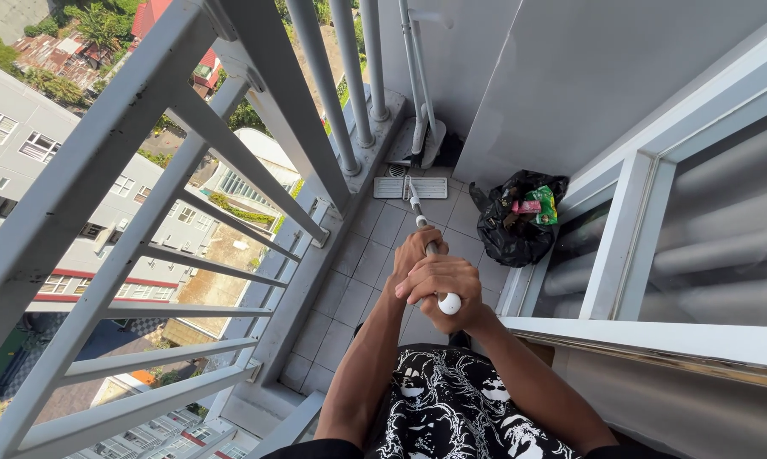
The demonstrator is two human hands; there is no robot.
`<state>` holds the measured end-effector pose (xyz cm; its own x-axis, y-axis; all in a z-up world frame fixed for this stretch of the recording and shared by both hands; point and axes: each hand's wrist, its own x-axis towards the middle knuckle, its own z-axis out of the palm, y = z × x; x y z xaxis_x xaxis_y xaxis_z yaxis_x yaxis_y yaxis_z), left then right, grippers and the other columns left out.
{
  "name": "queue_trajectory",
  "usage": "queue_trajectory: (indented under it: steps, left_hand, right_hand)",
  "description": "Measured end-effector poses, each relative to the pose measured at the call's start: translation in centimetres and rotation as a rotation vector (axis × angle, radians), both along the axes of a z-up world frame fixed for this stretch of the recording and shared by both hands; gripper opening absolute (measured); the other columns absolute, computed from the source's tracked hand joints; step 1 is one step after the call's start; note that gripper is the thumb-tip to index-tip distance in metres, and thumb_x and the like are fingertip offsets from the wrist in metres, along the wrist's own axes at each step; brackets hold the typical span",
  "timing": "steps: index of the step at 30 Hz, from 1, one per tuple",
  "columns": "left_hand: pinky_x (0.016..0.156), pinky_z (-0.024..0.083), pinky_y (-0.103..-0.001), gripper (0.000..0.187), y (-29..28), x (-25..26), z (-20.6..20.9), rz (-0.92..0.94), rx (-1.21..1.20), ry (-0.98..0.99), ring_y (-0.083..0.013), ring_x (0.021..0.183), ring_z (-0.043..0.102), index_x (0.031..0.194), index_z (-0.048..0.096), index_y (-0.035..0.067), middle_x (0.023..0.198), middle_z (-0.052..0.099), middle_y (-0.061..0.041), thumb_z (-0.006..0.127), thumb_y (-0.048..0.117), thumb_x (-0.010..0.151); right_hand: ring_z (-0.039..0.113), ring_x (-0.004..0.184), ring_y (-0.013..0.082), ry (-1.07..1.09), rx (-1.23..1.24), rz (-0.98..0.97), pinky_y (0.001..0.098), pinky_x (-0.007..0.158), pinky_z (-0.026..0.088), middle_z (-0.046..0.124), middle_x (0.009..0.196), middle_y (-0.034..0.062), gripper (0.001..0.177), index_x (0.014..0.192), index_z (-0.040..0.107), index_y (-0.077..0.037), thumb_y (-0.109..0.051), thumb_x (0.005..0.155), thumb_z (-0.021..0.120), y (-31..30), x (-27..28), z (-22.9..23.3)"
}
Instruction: The person is mopping the floor of a balcony using a flat mop.
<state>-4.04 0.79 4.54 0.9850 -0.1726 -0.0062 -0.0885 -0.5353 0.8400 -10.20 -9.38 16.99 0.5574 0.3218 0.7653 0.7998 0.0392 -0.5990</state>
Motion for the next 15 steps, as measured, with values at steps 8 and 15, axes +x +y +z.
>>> queue_trajectory:
  steps: [8, 15]
  left_hand:
    - [0.048, 0.042, -0.038, 0.021, 0.5, -0.7, -0.1, 0.076, 0.007, -0.081, -0.0232, 0.057, 0.062, 0.072, 0.06, 0.002, 0.073, 0.067, -0.003, 0.066, 0.017, 0.086]
    - [0.045, 0.04, -0.037, 0.015, 0.9, -1.2, 0.2, 0.062, 0.139, -0.017, -0.0233, 0.05, 0.06, 0.072, 0.067, 0.011, 0.059, 0.064, -0.004, 0.064, 0.017, 0.085]
  right_hand:
    - [0.079, 0.091, 0.0225, 0.05, -0.073, -0.013, 0.0395, 0.089, 0.061, 0.078, 0.084, 0.0054, 0.015, 0.073, 0.065, -0.009, 0.001, 0.073, 0.053, 0.9, -0.5, 1.4]
    - [0.077, 0.1, 0.0252, 0.094, -0.064, -0.066, 0.043, 0.097, 0.057, 0.077, 0.086, 0.0046, 0.015, 0.077, 0.066, -0.009, -0.001, 0.076, 0.054, 1.5, -1.7, 5.5]
